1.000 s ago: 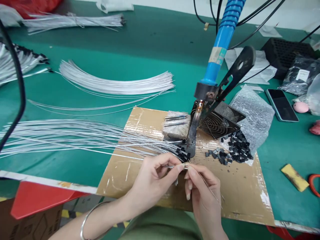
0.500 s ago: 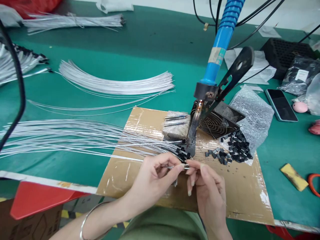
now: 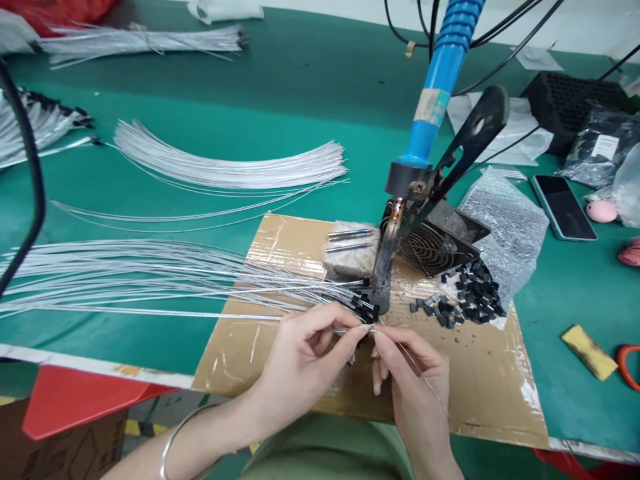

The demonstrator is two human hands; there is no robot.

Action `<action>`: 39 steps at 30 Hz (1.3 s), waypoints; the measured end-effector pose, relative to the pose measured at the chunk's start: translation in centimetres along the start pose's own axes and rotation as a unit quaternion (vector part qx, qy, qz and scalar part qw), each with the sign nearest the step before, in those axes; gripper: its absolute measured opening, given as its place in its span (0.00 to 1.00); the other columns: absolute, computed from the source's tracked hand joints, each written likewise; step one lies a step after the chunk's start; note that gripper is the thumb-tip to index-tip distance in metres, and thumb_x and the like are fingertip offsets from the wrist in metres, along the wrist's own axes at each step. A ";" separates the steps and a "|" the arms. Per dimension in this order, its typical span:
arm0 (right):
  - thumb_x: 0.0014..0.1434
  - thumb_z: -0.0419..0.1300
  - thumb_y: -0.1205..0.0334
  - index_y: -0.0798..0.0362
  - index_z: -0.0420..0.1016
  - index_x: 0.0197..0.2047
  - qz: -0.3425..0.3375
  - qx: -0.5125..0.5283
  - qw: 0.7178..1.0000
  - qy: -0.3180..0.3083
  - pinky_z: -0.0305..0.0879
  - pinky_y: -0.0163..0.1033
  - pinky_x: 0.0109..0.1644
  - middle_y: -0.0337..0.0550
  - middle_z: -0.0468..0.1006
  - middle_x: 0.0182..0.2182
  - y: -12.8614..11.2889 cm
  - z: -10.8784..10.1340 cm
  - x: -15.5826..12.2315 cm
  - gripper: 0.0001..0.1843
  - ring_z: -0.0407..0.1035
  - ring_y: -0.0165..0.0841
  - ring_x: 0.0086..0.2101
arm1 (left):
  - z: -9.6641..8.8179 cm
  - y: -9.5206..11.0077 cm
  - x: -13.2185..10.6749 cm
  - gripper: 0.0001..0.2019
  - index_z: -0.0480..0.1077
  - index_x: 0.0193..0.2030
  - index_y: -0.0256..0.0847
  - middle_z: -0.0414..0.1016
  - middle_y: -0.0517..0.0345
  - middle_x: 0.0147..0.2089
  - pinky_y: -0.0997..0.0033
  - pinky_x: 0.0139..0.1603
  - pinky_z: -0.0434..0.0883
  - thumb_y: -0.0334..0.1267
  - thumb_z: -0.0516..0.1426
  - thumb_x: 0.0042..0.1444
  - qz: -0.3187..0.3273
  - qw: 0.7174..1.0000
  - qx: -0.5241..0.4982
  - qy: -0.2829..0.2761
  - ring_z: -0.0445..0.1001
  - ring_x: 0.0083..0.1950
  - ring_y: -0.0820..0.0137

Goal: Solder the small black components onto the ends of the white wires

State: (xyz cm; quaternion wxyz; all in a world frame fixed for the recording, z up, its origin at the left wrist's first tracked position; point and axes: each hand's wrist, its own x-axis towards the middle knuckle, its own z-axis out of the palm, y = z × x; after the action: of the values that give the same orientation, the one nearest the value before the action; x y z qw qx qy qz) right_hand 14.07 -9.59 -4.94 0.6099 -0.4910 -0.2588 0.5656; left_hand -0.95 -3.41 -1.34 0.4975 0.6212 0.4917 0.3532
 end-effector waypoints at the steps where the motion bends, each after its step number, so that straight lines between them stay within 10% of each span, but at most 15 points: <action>1: 0.66 0.74 0.55 0.44 0.92 0.40 0.002 0.003 1.000 -0.002 0.70 0.24 0.22 0.36 0.80 0.27 0.0 0.0 0.0 0.04 0.70 0.21 0.20 | 0.0 0.0 0.0 0.09 0.82 0.32 0.37 0.75 0.61 0.23 0.77 0.22 0.57 0.34 0.63 0.63 0.009 1.000 0.001 0.001 0.59 0.22 0.77; 39: 0.54 0.80 0.48 0.51 0.89 0.29 0.114 0.015 0.993 -0.031 0.59 0.28 0.18 0.33 0.70 0.17 -2.4 -0.5 1.3 0.15 0.60 0.22 0.15 | -0.3 0.7 0.1 0.10 0.83 0.31 0.40 0.77 0.65 0.22 0.74 0.24 0.58 0.27 0.64 0.62 0.092 0.992 0.087 -0.008 0.59 0.23 0.76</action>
State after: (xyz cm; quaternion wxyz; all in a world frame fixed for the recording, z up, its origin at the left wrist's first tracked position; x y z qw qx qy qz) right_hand 15.83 -8.17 -3.27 0.5405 -0.4905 -0.2113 0.6500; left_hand -0.99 -3.25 -0.63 0.4110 0.7073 0.4574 0.3487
